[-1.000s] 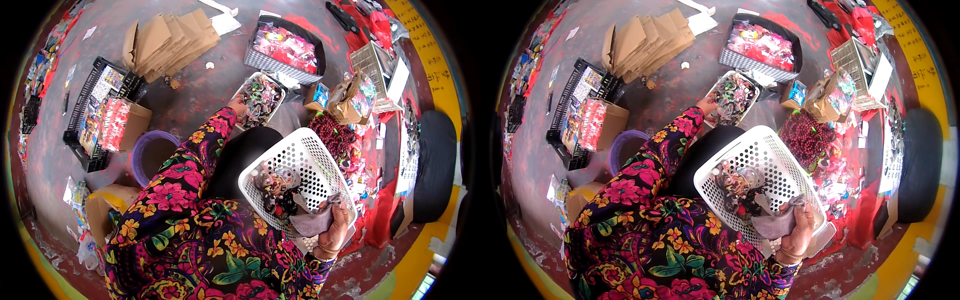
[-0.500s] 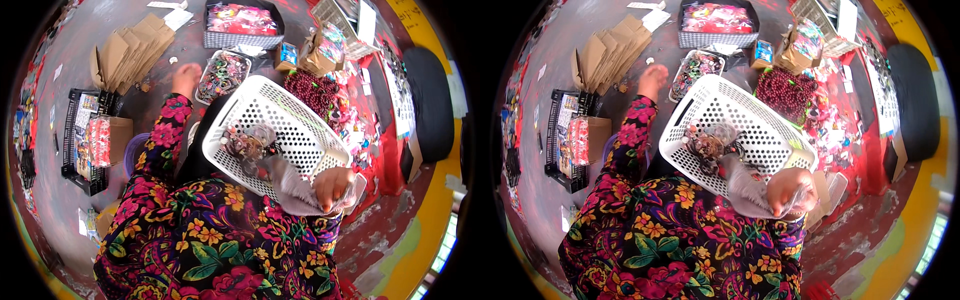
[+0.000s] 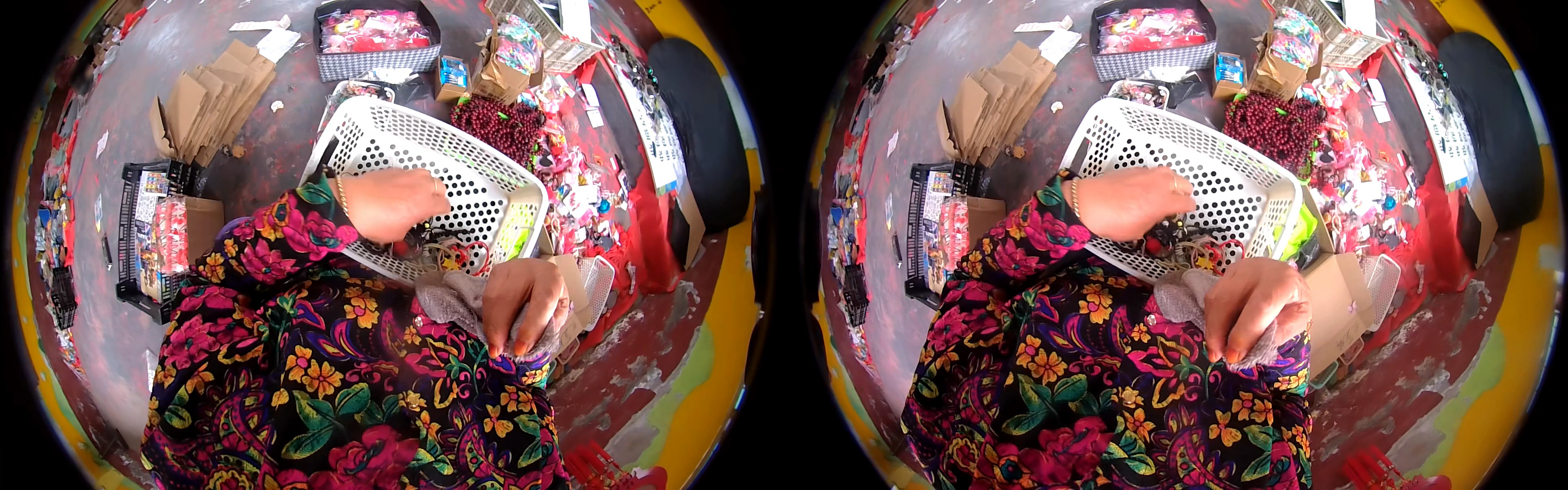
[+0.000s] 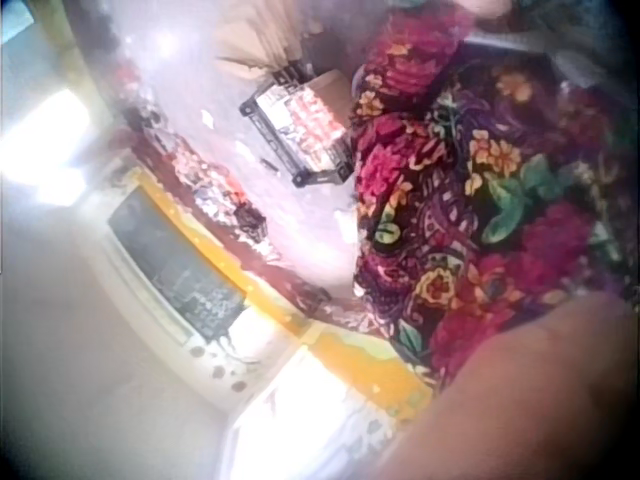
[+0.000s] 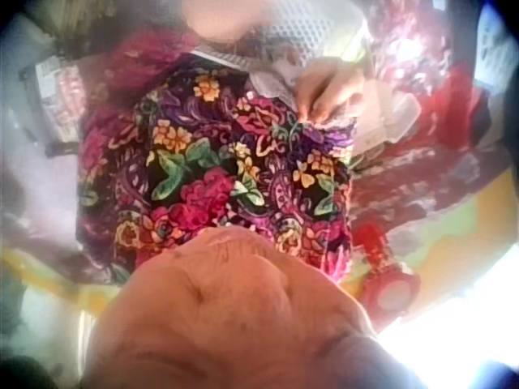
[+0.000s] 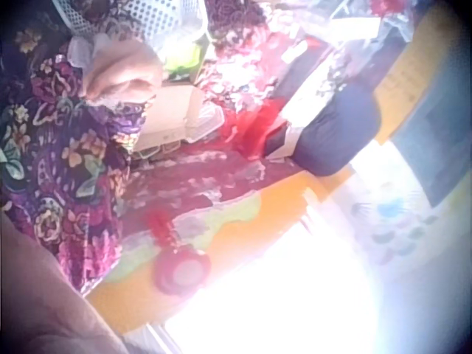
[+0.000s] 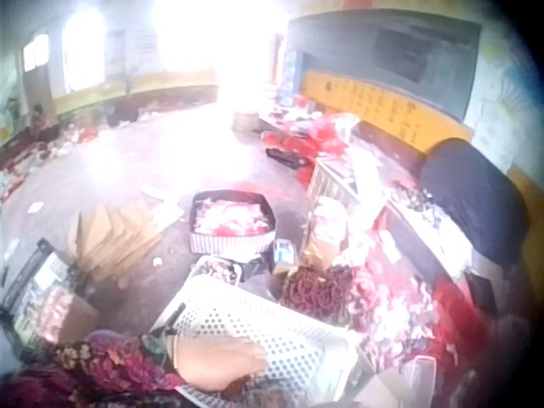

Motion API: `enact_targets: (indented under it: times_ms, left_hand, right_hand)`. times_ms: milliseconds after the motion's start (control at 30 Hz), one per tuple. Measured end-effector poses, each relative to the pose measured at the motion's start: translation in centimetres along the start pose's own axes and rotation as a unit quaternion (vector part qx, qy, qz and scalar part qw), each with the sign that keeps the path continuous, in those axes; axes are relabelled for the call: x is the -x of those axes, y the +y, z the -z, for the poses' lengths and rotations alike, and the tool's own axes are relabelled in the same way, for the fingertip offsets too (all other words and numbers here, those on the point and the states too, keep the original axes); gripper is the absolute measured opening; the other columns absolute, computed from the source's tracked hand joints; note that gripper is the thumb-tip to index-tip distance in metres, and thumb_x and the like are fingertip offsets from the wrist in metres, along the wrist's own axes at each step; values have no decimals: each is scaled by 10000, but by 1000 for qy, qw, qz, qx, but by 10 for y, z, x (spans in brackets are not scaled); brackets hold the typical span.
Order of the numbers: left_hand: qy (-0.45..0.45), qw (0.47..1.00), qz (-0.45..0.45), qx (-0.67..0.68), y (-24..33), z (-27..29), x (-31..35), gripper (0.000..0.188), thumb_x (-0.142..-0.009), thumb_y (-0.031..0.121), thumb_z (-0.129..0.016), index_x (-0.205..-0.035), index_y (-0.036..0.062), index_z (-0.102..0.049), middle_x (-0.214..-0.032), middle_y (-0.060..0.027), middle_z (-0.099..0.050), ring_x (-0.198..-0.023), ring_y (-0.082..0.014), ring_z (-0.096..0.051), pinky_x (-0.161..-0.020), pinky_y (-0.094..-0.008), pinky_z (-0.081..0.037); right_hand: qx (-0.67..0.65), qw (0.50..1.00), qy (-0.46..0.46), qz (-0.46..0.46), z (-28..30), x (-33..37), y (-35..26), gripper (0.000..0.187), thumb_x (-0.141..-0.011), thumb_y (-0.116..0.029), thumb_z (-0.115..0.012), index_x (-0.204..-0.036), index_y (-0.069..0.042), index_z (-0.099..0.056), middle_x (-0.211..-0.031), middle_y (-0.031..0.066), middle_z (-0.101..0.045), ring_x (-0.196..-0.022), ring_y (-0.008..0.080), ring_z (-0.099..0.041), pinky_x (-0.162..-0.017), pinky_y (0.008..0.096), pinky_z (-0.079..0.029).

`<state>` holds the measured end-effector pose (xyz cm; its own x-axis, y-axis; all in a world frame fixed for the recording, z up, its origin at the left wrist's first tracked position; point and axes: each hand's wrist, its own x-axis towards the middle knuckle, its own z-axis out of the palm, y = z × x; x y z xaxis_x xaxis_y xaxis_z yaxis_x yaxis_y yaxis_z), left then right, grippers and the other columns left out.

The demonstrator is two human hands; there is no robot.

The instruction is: The person sits on the floor and wipes small decorative trinkets one by one using a grey cloth. They pick up items from a white plastic basket, rub them with the cloth, and place them back into the basket. The items include various small figurines and ornaments.

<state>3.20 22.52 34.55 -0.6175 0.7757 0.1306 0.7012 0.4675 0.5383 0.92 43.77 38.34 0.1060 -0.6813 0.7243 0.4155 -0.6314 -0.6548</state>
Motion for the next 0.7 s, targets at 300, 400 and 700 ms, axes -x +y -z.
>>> enact_targets:
  times_ms: [300,400,700]
  left_hand:
    - [-70,990,51,-115,10,-46,-11,288,-679,70,-595,-960,58,-534,-917,-90,-530,-908,-261,-521,-764,-401,-420]
    - [-4,990,80,-115,-10,-46,-18,211,-680,42,-561,-886,30,-517,-873,-104,-535,-857,-274,-520,-744,-381,-433]
    - [-9,992,21,-127,10,-7,-46,273,-707,56,-558,-980,73,-546,-1024,-101,-533,-990,-265,-503,-787,-406,-417]
  right_hand:
    - [79,995,46,-46,-23,13,-25,346,-891,-271,-502,-937,52,-615,-867,210,-618,-689,286,-614,-588,336,-489]
    - [88,994,49,-49,-22,13,-28,357,-890,-286,-503,-926,52,-611,-866,211,-621,-693,286,-617,-581,334,-487]
    - [118,989,50,-73,-23,9,-36,384,-895,-306,-490,-930,59,-605,-870,202,-625,-706,293,-618,-581,338,-487]
